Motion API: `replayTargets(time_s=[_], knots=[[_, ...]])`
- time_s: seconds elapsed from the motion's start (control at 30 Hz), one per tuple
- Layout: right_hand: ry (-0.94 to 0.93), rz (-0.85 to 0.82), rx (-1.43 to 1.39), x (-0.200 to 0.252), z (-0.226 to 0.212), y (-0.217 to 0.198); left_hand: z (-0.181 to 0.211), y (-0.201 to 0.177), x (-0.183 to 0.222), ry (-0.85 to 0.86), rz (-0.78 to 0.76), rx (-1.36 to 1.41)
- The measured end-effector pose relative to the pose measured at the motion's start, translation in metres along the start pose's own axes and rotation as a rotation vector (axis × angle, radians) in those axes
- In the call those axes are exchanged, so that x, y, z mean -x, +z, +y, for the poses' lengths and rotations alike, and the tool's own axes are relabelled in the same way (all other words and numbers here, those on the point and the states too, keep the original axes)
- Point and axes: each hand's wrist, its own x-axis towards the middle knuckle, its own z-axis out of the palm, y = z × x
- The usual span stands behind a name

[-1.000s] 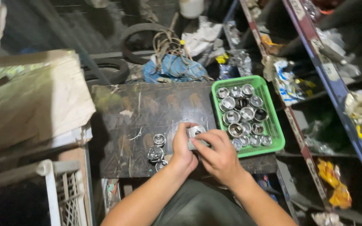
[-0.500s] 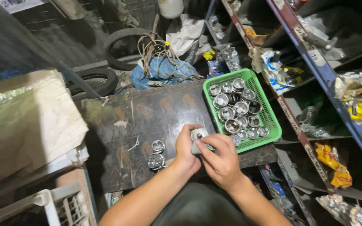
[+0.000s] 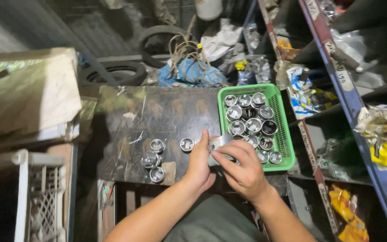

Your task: Cleaning and inspecting motorcycle engine pistons before placing them in a storage bin.

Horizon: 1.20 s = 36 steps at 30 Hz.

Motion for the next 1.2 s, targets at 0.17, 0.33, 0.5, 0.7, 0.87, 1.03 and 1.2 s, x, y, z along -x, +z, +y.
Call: replayTargets(time_s=[0.17,0.33,0.5,0.7,0.87,1.03,1.2], knots=[[-0.034,0.012,-0.167,0.019,0.019,-0.006,-0.010,0.015,0.025,-0.058,0.112,0.297],[0.134,0.119,-0.293,0.052,0.029,0.002,-0.018,0.013,0.027,0.039,0.255,0.458],[0.031,0.048,-0.285,0.028,0.014,-0.005,-0.021,0.002,0.028,0.194,0.329,0.353],[-0.099,-0.124,-0.301,0.013,0.003,-0.005,-0.022,-0.018,0.032,0.145,0.071,0.344],[0.192,-0.051,-0.304,0.036,0.007,0.016,-0.012,-0.028,0.020,0.140,-0.099,0.490],[0.550,-0.087,-0.299,0.016,-0.010,0.028,0.004,-0.045,-0.002,0.544,-0.101,-0.035],[0.475,0.038,0.000,-0.041,-0.035,0.045,0.031,-0.045,-0.005,0.672,-0.194,-0.332]])
